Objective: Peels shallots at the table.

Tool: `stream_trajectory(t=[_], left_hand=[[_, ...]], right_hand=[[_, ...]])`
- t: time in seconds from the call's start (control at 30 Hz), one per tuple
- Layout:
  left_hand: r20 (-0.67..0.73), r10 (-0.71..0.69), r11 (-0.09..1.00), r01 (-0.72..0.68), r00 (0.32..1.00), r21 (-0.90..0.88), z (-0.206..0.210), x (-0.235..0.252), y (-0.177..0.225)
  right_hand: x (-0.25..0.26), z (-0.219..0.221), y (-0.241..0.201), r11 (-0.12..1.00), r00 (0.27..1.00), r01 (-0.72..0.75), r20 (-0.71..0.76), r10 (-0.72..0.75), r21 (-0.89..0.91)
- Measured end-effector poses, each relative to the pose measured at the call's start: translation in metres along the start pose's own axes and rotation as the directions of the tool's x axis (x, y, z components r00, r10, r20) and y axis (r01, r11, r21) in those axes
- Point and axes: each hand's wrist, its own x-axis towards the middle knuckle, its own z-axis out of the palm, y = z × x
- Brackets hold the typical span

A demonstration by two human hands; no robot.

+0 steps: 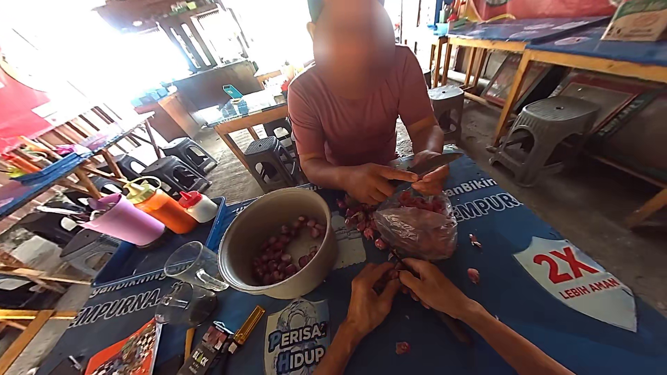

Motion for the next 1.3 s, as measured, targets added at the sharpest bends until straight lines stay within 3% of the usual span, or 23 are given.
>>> stream_trajectory(t=[0.43,0.93,1.3], left_hand=[[-0.047,-0.015,1.0,0.014,0.999,-0.021,0.01,-0.005,0.003],[-0.09,0.024,0.993,-0.014,0.996,0.114,0.018,-0.007,0.007],[-0.125,-0.091,0.98,0.067,0.988,-0.189,0.008,-0.005,0.005]], right_hand=[[-0.001,0.002,-0.002,0.983,0.999,0.025,-0.043,-0.033,-0.182],[-0.002,0.002,-0.005,0.953,0.998,0.037,-0.042,-0.052,-0.3],[-0.003,-0.002,0.001,0.973,0.975,0.174,-0.115,-0.192,-0.151]])
